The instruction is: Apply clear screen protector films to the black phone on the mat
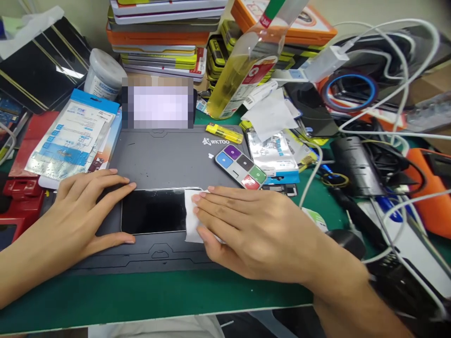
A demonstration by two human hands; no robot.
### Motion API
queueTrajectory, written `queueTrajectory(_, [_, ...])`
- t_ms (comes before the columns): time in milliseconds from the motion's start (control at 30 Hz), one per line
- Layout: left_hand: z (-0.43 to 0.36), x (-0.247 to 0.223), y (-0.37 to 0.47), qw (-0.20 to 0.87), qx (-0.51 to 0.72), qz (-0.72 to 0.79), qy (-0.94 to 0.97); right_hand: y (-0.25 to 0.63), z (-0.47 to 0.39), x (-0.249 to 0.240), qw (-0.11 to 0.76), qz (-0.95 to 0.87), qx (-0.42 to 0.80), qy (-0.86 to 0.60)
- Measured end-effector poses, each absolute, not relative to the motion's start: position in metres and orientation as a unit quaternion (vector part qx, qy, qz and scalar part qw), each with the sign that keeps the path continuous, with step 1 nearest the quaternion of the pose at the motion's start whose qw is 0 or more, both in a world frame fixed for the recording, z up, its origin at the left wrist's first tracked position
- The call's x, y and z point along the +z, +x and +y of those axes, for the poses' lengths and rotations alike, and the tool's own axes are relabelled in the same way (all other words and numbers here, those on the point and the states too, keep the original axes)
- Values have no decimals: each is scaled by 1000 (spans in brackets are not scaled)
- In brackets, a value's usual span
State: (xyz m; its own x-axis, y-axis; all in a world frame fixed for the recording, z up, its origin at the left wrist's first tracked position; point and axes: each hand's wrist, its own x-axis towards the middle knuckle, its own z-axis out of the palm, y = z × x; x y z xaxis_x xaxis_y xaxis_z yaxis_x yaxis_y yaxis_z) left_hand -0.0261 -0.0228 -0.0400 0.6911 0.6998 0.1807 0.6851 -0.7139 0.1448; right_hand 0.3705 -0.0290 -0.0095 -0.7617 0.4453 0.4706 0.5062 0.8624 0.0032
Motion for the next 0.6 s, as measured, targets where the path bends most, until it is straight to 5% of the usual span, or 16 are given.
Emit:
queueTrajectory(300, [-22,-38,-17,23,138,362,922,344,-45,-26,245,-946,30,-210])
queueTrajectory(600, [-23,-23,-15,2,136,315,939,347,-20,-49,293,-934,-22,-202])
